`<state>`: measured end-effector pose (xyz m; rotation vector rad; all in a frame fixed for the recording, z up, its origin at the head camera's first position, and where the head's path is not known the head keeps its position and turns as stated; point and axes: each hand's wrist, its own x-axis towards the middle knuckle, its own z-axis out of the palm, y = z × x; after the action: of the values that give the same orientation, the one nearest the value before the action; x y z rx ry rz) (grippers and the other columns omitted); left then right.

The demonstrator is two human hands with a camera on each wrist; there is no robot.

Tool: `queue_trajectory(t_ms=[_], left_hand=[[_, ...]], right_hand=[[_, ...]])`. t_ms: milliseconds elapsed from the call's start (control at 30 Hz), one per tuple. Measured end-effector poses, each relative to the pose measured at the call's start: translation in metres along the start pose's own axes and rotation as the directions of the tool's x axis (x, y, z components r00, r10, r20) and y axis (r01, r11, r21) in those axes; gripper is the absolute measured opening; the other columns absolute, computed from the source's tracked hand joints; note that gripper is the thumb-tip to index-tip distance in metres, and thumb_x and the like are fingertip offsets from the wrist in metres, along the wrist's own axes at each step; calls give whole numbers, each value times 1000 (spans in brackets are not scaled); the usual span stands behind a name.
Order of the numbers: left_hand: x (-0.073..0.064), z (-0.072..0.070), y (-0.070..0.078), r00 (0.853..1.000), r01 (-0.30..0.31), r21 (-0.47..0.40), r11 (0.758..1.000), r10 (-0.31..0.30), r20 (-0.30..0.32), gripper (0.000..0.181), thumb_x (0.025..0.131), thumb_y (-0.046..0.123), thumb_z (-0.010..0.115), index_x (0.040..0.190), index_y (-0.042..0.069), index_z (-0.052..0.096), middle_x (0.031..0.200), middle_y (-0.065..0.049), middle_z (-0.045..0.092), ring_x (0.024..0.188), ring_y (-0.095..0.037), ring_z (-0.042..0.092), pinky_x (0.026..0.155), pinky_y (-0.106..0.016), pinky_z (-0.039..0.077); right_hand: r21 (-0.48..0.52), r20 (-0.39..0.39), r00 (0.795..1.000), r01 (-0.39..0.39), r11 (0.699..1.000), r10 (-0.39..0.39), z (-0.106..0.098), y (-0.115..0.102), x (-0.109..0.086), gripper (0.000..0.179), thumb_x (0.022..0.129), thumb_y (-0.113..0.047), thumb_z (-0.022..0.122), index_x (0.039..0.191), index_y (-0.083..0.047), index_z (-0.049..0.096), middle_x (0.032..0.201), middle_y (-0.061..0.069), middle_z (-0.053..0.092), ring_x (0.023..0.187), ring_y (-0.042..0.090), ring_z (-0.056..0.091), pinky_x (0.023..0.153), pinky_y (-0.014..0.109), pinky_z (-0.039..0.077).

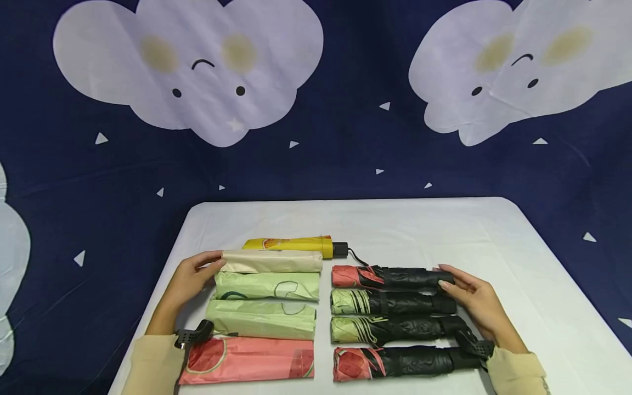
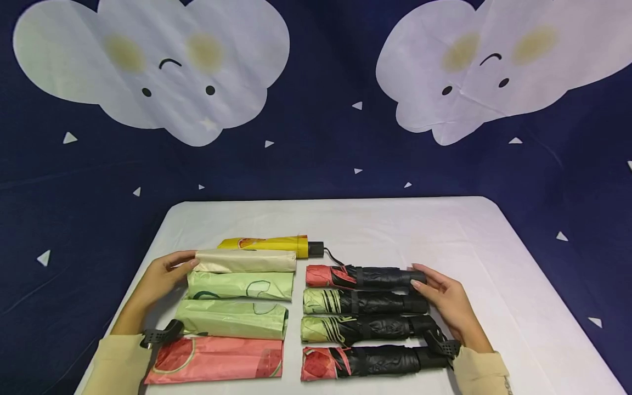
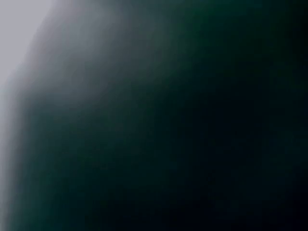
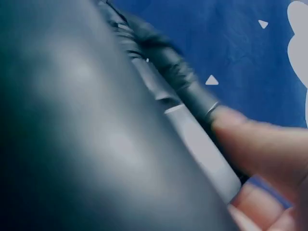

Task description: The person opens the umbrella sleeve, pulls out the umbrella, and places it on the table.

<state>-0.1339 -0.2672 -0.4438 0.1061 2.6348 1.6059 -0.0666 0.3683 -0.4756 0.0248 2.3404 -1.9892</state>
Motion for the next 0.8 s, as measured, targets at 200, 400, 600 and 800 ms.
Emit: queue_trajectory(t_ms=[200, 400, 600, 800], left_hand=[[0, 3, 5, 1000, 6, -37, 999, -6, 4, 44, 100, 23, 69, 134, -5, 63, 126, -27, 65, 90, -9, 69, 69, -27, 60], [-4, 3, 2, 999, 7, 14, 1000, -8, 39, 48, 97, 25, 74, 137, 1, 62, 129, -24, 65, 91, -9, 71, 69, -27, 58], [-7, 0, 3, 999, 12, 32, 999, -13, 48, 50, 96, 28, 75, 138, 5, 63, 129, -20, 67, 94, -13, 72, 72, -27, 57], [-9, -5, 4, 999, -5, 50, 999, 2, 51, 46, 96, 24, 75, 135, 2, 64, 126, -19, 68, 97, -10, 69, 76, -24, 56]], right_hand=[[-165, 18, 1000, 9, 986, -6, -1, -3, -1, 61, 101, -22, 68, 152, 0, 44, 144, 9, 59, 119, -2, 60, 88, 19, 54], [-360, 2, 1000, -7, 933, 8, -3, -7, -5, 59, 100, -36, 68, 149, -6, 53, 145, 15, 58, 118, -13, 53, 89, 9, 47], [-367, 5, 1000, -9, 930, 12, -1, -9, -4, 59, 100, -35, 68, 148, -5, 53, 143, 15, 59, 116, -13, 54, 88, 10, 48], [-384, -2, 1000, 0, 924, -1, -1, -14, -3, 59, 99, -33, 70, 146, -3, 55, 142, 18, 59, 114, -12, 55, 86, 10, 49]])
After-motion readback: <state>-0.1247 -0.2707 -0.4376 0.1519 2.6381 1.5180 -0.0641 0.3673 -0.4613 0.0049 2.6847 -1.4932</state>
